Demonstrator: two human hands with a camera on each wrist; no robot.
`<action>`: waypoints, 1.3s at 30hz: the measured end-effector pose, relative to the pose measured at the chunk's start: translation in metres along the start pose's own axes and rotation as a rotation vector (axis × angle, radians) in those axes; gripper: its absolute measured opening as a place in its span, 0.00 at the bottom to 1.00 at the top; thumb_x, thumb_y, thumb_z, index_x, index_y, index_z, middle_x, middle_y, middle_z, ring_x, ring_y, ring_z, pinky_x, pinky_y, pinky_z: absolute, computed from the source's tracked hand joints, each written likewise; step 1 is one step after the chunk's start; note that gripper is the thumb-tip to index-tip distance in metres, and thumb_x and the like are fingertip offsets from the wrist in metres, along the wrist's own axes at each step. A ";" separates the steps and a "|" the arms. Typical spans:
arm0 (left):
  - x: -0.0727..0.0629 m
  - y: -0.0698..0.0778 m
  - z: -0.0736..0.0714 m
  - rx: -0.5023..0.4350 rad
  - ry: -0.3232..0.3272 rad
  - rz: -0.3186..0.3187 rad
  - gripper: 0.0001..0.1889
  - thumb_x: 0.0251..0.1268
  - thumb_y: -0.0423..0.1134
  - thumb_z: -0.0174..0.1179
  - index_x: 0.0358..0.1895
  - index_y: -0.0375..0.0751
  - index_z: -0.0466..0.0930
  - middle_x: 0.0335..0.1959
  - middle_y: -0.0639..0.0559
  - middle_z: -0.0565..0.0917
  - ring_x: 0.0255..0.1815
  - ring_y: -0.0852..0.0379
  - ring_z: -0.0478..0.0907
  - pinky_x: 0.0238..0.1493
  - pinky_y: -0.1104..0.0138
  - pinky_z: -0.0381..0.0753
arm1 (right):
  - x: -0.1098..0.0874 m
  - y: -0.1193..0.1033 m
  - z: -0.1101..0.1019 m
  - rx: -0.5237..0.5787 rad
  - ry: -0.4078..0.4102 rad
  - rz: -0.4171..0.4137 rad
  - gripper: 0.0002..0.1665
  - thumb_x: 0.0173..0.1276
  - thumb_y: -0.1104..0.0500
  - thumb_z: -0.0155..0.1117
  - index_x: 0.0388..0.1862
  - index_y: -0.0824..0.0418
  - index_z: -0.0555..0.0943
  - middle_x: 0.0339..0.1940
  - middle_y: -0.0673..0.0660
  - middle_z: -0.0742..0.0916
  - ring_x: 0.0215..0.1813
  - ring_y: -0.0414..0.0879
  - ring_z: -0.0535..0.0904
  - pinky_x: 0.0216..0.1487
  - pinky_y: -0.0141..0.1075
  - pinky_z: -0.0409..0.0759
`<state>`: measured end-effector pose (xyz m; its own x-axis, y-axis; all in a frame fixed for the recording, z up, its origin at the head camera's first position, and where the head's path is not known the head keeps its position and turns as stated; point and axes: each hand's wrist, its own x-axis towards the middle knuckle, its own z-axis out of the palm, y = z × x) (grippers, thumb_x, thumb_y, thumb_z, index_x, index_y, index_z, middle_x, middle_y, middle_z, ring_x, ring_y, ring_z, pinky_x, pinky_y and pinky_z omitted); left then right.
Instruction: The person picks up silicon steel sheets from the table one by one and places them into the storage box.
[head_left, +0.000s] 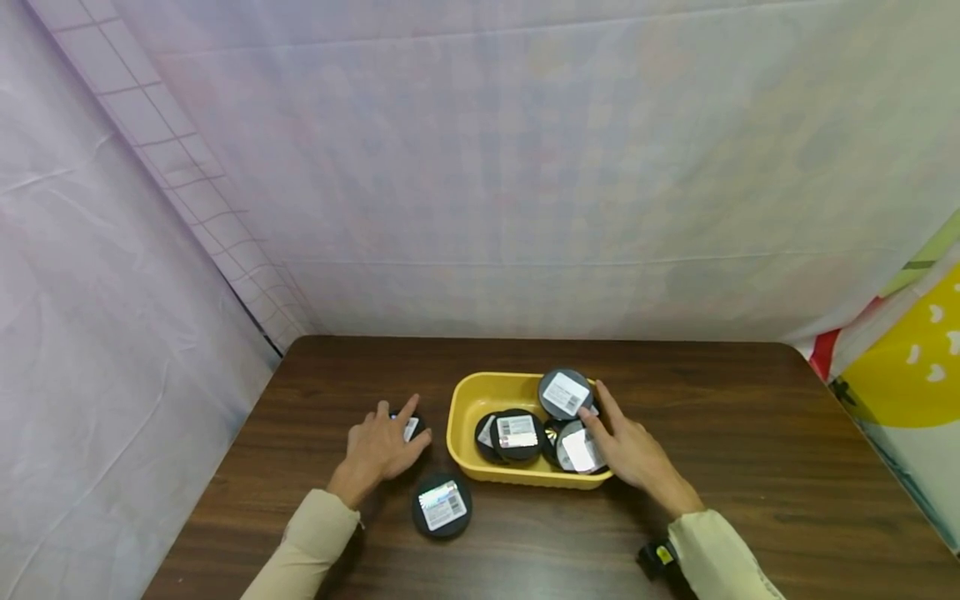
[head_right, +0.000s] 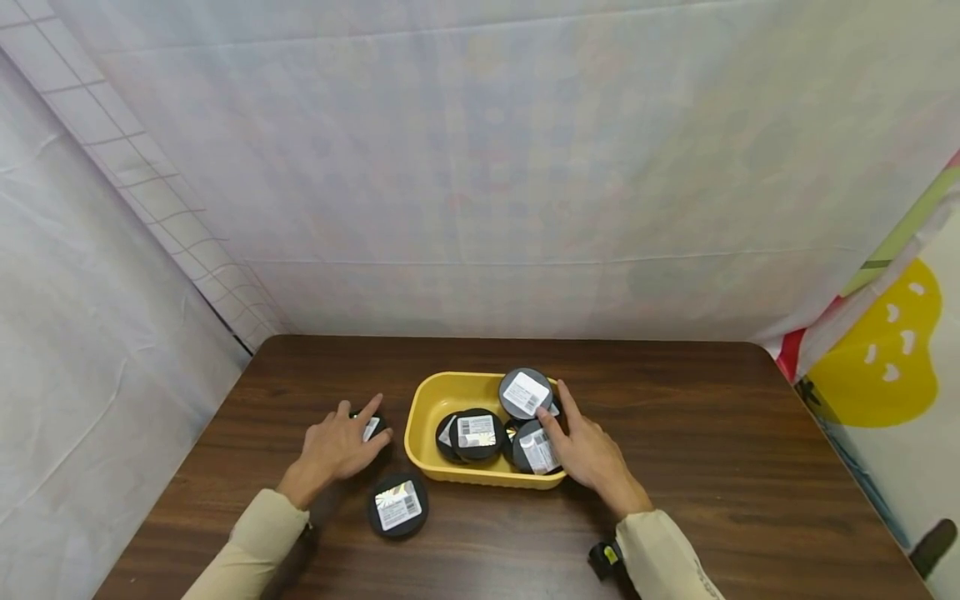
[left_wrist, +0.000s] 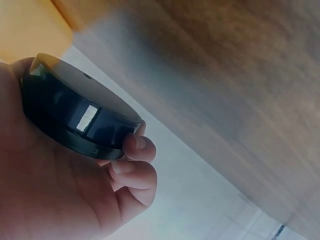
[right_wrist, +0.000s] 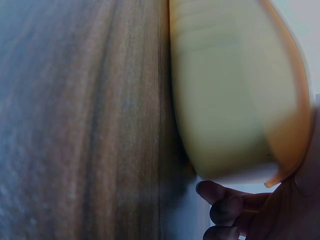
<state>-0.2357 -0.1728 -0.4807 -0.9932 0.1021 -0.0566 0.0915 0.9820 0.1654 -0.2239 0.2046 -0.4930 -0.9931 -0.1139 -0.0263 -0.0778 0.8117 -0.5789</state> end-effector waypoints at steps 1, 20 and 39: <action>0.000 0.000 -0.001 -0.001 0.005 -0.001 0.37 0.67 0.66 0.49 0.77 0.58 0.60 0.61 0.32 0.72 0.46 0.39 0.78 0.35 0.48 0.77 | 0.000 0.000 0.000 0.000 0.000 0.001 0.46 0.76 0.29 0.32 0.83 0.50 0.40 0.68 0.77 0.71 0.63 0.76 0.72 0.56 0.66 0.70; 0.003 0.001 -0.008 -0.022 0.055 -0.008 0.38 0.67 0.66 0.49 0.78 0.58 0.59 0.59 0.33 0.73 0.44 0.41 0.77 0.35 0.49 0.77 | 0.001 -0.001 -0.001 -0.002 -0.003 0.008 0.46 0.76 0.28 0.31 0.83 0.49 0.41 0.68 0.77 0.71 0.62 0.76 0.72 0.56 0.66 0.71; 0.003 0.008 -0.016 -0.063 0.092 0.005 0.37 0.68 0.66 0.49 0.78 0.60 0.57 0.60 0.33 0.72 0.45 0.41 0.76 0.33 0.51 0.76 | -0.001 -0.001 -0.001 0.003 0.000 0.009 0.46 0.76 0.28 0.32 0.83 0.49 0.40 0.69 0.77 0.71 0.63 0.76 0.72 0.57 0.66 0.70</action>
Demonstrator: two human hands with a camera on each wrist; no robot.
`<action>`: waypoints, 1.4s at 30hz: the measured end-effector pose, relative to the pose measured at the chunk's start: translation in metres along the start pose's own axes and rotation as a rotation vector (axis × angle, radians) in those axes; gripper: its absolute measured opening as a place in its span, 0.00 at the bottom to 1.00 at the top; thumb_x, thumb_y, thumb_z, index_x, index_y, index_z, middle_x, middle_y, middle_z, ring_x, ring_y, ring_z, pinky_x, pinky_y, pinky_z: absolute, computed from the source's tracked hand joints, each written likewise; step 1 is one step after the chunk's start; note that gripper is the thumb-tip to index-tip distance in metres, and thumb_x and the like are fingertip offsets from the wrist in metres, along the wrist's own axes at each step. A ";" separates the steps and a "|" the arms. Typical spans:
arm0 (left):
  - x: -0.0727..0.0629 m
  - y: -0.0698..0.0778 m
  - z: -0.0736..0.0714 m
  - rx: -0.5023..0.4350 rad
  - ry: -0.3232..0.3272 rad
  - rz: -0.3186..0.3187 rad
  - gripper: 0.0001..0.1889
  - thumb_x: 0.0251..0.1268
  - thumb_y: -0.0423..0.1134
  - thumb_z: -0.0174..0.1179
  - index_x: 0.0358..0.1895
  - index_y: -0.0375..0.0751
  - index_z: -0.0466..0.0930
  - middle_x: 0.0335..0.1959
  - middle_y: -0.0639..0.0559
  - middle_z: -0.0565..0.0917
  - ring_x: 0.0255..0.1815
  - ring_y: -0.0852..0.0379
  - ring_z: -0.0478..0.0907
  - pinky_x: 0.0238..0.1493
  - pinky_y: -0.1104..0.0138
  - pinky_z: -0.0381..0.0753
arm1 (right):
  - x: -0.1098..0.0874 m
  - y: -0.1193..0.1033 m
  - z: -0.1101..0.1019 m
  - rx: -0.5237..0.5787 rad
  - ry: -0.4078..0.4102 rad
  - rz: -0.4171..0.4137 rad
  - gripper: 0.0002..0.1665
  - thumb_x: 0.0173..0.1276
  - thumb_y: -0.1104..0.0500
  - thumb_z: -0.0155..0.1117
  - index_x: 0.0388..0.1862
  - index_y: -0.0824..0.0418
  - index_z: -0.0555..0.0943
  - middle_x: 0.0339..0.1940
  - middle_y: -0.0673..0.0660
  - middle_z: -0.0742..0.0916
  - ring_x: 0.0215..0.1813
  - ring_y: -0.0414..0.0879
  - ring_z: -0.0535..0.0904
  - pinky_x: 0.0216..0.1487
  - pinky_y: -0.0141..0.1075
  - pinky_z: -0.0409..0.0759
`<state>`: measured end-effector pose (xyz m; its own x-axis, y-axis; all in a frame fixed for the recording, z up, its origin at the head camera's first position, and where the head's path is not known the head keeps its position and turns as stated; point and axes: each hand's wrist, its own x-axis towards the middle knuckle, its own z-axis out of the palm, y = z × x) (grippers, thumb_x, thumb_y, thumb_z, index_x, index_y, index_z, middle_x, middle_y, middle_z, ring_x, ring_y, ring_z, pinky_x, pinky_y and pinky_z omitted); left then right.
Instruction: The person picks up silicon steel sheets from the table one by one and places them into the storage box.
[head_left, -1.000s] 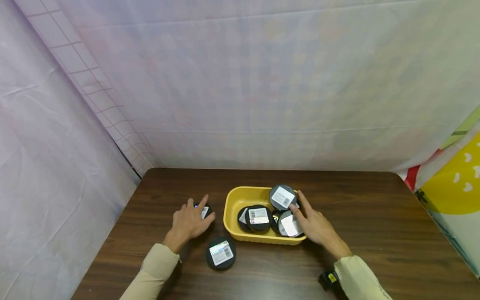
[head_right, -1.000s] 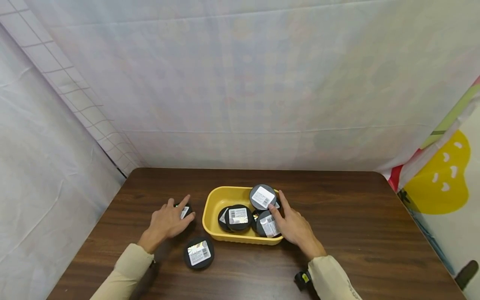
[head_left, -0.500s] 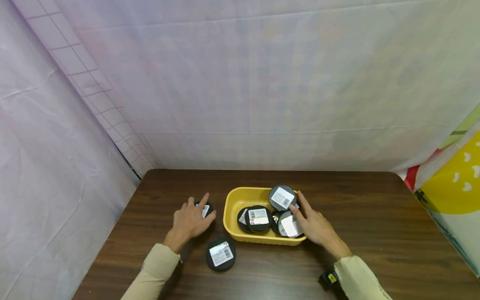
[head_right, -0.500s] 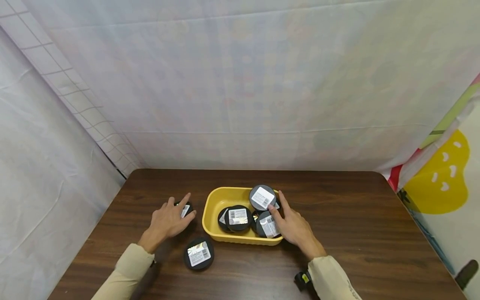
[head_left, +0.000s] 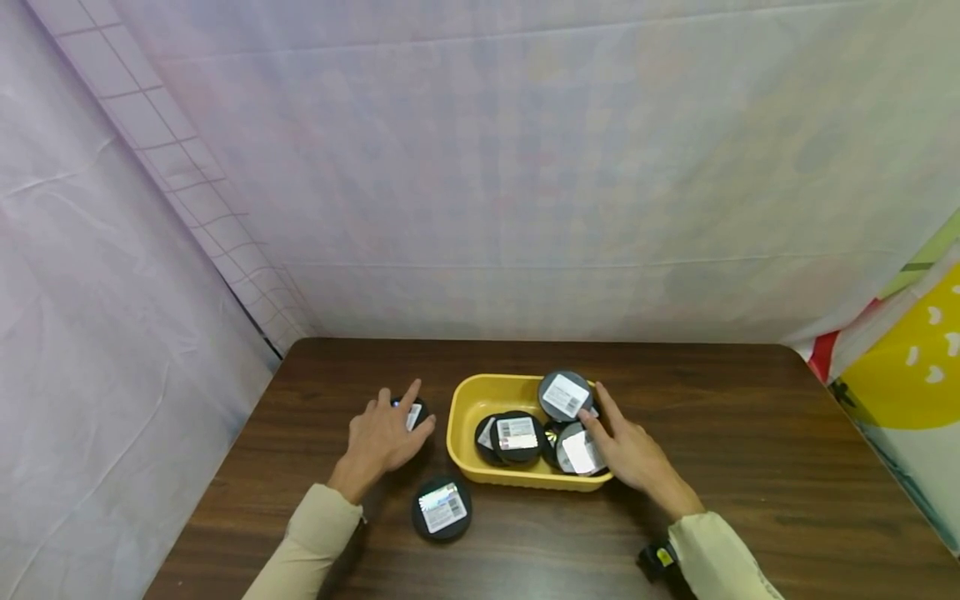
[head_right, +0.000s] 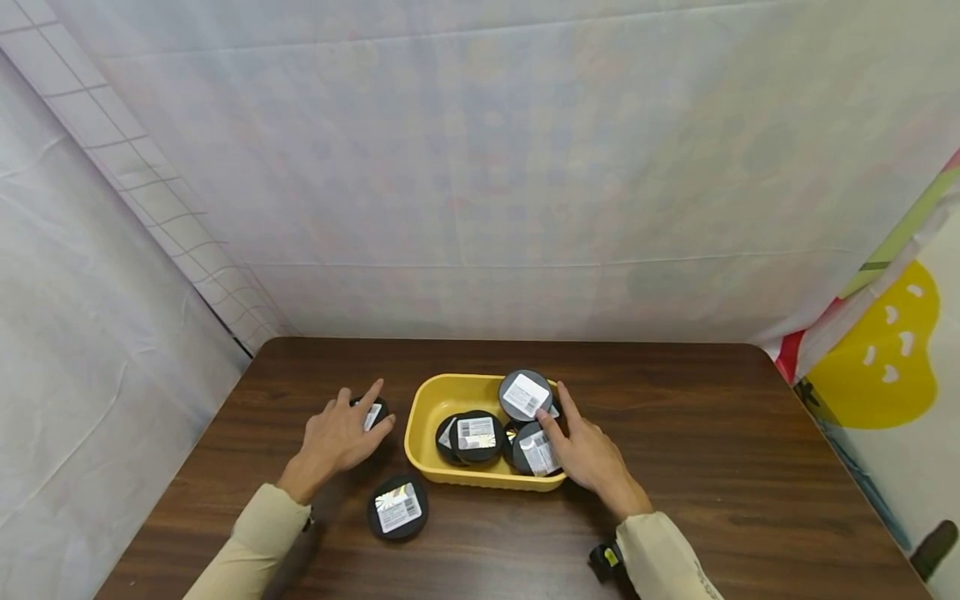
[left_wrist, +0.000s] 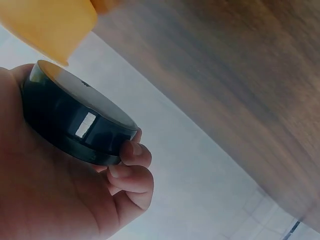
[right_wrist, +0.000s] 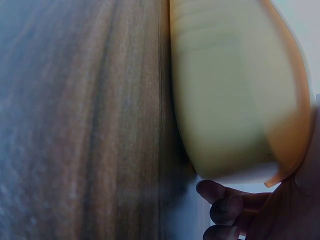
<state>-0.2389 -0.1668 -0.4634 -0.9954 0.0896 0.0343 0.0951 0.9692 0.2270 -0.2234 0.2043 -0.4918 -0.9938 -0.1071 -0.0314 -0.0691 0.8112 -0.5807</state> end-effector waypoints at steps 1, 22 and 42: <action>0.000 0.000 -0.001 0.000 0.000 0.000 0.37 0.68 0.66 0.49 0.78 0.60 0.57 0.61 0.33 0.72 0.46 0.41 0.76 0.33 0.51 0.76 | 0.000 0.000 0.000 0.000 0.000 -0.001 0.46 0.76 0.28 0.32 0.83 0.50 0.40 0.68 0.77 0.71 0.63 0.76 0.72 0.56 0.66 0.70; 0.006 0.013 -0.011 -0.008 0.017 0.016 0.38 0.68 0.66 0.48 0.78 0.60 0.56 0.62 0.34 0.71 0.48 0.41 0.76 0.37 0.49 0.77 | 0.001 0.001 0.000 0.000 0.000 0.004 0.46 0.76 0.28 0.32 0.83 0.49 0.41 0.69 0.77 0.71 0.63 0.76 0.71 0.57 0.66 0.70; 0.014 0.038 -0.018 -0.010 0.010 0.066 0.38 0.68 0.67 0.46 0.79 0.63 0.53 0.63 0.35 0.70 0.50 0.43 0.75 0.40 0.49 0.77 | -0.001 -0.002 -0.001 0.004 -0.005 0.003 0.46 0.76 0.28 0.31 0.83 0.49 0.40 0.69 0.77 0.70 0.63 0.76 0.71 0.57 0.66 0.70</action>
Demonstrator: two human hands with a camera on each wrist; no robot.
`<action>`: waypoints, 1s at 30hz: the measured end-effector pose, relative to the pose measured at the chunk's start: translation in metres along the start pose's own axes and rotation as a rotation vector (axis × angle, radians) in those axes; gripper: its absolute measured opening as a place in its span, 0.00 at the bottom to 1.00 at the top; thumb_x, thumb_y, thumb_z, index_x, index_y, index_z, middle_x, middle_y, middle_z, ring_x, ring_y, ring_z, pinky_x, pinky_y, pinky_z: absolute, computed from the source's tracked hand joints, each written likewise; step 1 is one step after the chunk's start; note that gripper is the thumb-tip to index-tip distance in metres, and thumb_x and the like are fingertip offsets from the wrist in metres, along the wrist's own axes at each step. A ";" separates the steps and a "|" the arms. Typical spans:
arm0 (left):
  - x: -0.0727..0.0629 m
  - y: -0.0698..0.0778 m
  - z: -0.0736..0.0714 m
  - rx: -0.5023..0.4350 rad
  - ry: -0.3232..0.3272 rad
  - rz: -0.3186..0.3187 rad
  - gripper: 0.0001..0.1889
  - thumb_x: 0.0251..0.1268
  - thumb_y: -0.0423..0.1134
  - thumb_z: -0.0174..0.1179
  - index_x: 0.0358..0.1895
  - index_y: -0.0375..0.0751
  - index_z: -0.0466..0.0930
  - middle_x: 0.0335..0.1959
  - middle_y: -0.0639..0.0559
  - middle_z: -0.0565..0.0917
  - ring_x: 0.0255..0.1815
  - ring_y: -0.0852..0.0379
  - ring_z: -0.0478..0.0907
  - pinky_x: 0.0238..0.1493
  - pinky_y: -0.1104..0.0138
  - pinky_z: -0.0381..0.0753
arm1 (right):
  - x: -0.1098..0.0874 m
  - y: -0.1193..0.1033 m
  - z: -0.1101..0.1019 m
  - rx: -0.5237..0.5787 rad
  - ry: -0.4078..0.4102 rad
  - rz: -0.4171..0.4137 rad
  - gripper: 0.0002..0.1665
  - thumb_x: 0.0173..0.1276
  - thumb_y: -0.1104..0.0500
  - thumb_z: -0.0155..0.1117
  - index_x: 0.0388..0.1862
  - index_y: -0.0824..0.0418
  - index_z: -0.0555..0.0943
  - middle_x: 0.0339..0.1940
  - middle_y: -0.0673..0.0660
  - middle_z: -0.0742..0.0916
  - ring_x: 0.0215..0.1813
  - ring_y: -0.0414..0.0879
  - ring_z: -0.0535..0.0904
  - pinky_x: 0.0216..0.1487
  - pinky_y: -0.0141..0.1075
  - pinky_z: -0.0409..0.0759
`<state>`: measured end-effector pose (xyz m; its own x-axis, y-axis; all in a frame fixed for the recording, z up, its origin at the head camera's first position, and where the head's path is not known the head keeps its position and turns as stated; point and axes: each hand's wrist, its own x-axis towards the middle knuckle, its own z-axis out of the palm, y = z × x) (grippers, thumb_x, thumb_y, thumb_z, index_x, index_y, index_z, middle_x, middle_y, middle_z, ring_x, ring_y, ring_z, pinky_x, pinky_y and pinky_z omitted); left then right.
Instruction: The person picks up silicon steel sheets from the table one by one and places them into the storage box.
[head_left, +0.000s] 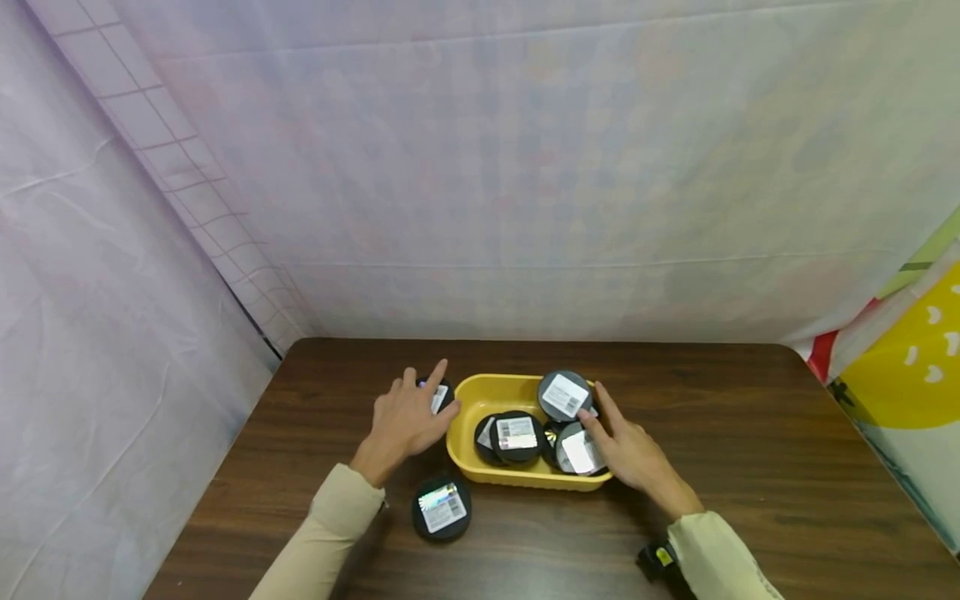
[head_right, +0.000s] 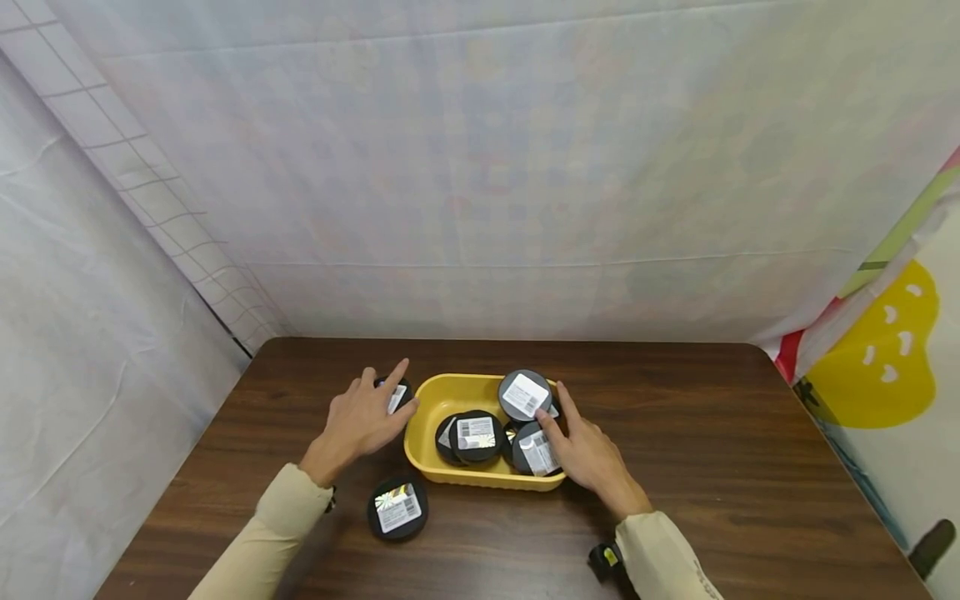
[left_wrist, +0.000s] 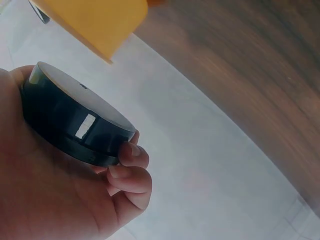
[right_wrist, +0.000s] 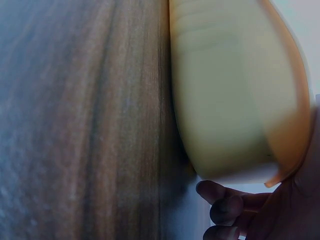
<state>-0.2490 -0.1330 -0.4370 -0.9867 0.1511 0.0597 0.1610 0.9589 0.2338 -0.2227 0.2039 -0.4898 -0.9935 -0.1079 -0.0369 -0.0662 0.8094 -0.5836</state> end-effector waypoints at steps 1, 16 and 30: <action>0.000 0.001 0.000 0.002 -0.001 0.001 0.38 0.68 0.67 0.46 0.79 0.63 0.52 0.63 0.35 0.70 0.50 0.43 0.75 0.41 0.49 0.77 | 0.000 0.000 0.000 0.000 0.000 0.000 0.46 0.76 0.28 0.31 0.83 0.49 0.40 0.69 0.77 0.70 0.63 0.76 0.71 0.57 0.66 0.70; 0.004 0.016 0.000 0.002 -0.009 0.036 0.39 0.68 0.68 0.45 0.79 0.62 0.52 0.67 0.34 0.68 0.54 0.42 0.74 0.44 0.49 0.78 | 0.000 -0.001 0.001 0.000 0.011 0.009 0.46 0.75 0.28 0.32 0.83 0.48 0.41 0.68 0.77 0.71 0.62 0.76 0.72 0.56 0.66 0.71; 0.007 0.025 0.001 -0.005 -0.001 0.077 0.38 0.68 0.68 0.45 0.79 0.63 0.52 0.66 0.35 0.68 0.51 0.44 0.74 0.42 0.52 0.77 | -0.002 -0.001 0.001 0.004 0.025 -0.002 0.46 0.76 0.29 0.32 0.83 0.51 0.43 0.66 0.78 0.72 0.61 0.75 0.73 0.56 0.65 0.71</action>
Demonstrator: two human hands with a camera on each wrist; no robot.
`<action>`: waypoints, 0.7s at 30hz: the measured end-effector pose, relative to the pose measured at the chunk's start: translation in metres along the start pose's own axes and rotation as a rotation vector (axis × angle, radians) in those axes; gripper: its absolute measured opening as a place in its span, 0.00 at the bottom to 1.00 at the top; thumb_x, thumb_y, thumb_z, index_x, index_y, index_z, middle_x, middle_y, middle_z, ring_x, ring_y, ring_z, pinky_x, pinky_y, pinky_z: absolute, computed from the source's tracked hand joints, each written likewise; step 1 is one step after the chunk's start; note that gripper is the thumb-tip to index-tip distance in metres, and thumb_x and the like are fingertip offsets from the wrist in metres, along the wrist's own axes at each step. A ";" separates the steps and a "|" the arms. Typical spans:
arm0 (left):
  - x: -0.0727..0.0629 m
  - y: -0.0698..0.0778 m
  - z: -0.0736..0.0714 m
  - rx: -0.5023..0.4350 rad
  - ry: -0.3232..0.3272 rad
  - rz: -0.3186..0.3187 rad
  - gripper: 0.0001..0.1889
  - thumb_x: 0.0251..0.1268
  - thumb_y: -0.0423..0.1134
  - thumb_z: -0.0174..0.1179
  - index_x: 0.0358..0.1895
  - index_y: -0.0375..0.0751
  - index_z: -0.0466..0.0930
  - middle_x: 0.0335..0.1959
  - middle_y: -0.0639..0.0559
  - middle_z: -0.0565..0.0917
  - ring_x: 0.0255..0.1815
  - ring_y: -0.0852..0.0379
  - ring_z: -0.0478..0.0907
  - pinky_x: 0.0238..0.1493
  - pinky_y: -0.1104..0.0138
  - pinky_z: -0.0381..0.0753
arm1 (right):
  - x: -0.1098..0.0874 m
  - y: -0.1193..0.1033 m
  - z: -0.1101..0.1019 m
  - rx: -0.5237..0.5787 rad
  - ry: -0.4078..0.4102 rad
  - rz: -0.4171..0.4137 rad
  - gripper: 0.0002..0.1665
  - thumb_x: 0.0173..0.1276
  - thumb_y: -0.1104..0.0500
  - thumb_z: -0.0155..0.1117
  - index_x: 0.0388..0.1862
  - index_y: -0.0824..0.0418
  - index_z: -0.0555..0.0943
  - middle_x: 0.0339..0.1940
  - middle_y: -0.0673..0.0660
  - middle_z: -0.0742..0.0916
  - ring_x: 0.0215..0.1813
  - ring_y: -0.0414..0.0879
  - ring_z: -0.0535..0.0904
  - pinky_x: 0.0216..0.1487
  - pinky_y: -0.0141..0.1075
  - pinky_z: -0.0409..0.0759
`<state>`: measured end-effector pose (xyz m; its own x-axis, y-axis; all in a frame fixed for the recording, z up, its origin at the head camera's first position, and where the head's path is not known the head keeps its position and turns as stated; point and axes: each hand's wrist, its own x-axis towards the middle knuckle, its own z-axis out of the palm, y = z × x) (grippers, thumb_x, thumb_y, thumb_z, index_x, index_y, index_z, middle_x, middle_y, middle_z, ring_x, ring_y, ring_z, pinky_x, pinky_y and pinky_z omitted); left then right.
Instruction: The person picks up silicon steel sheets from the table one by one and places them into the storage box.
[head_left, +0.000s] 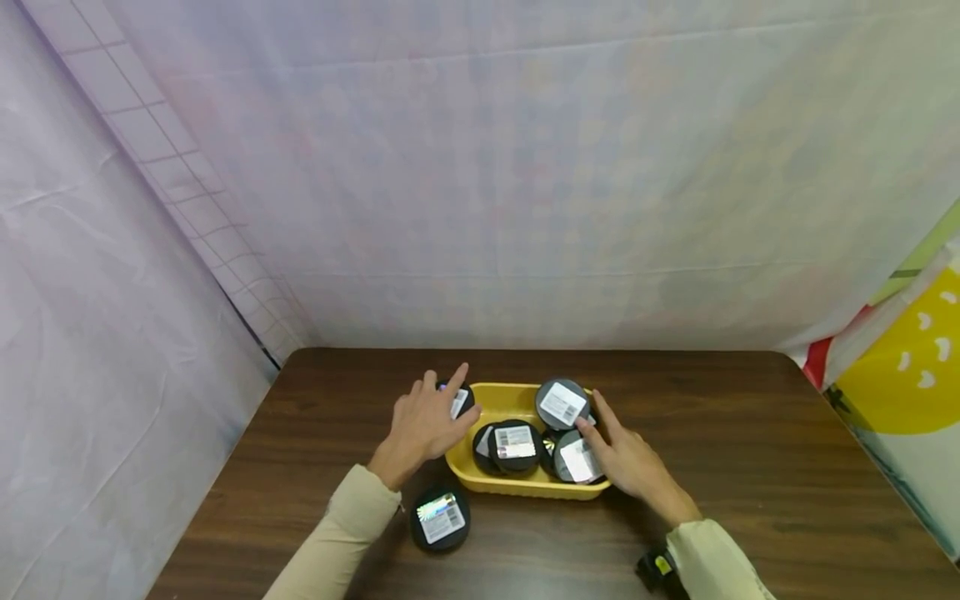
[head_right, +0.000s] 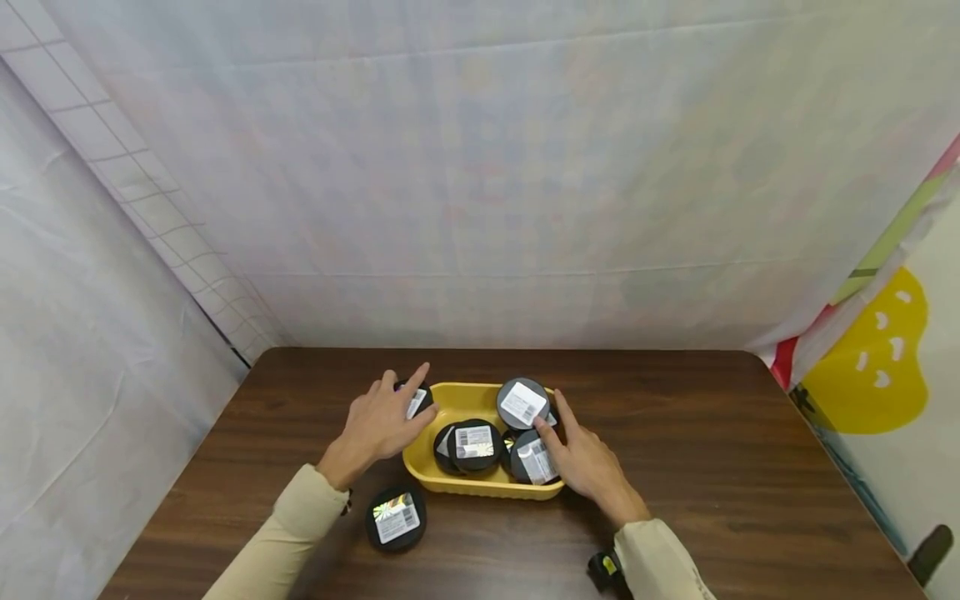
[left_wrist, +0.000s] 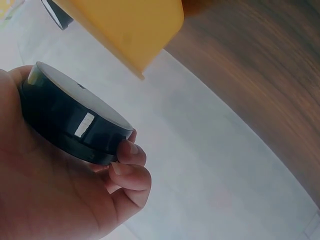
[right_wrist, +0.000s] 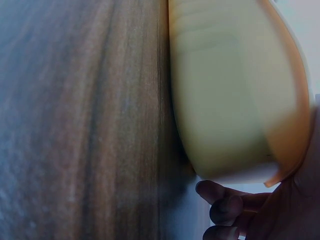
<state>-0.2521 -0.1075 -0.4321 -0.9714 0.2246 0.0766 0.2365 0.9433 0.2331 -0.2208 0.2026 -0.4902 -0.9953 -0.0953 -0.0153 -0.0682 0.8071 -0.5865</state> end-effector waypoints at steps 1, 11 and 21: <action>0.000 0.000 0.001 -0.002 0.002 0.004 0.38 0.68 0.68 0.45 0.79 0.62 0.52 0.66 0.35 0.68 0.51 0.44 0.74 0.42 0.52 0.77 | 0.000 0.000 0.000 0.000 0.001 -0.001 0.46 0.76 0.29 0.33 0.83 0.51 0.43 0.66 0.78 0.72 0.61 0.75 0.73 0.56 0.65 0.71; 0.000 0.006 0.003 -0.003 -0.002 0.029 0.38 0.68 0.68 0.45 0.79 0.62 0.52 0.66 0.34 0.68 0.50 0.44 0.74 0.40 0.53 0.77 | 0.001 0.000 0.001 0.004 0.006 0.009 0.46 0.76 0.28 0.32 0.83 0.50 0.43 0.66 0.78 0.73 0.60 0.75 0.74 0.56 0.66 0.72; 0.001 0.009 0.005 -0.010 -0.009 0.034 0.38 0.68 0.68 0.46 0.79 0.62 0.52 0.67 0.34 0.68 0.53 0.43 0.74 0.43 0.52 0.77 | 0.001 0.000 0.001 0.001 0.013 0.014 0.46 0.75 0.28 0.33 0.83 0.50 0.44 0.65 0.78 0.74 0.59 0.75 0.75 0.55 0.65 0.73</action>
<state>-0.2513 -0.0972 -0.4351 -0.9629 0.2589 0.0755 0.2696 0.9326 0.2399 -0.2217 0.2017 -0.4912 -0.9970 -0.0763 -0.0135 -0.0539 0.8077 -0.5871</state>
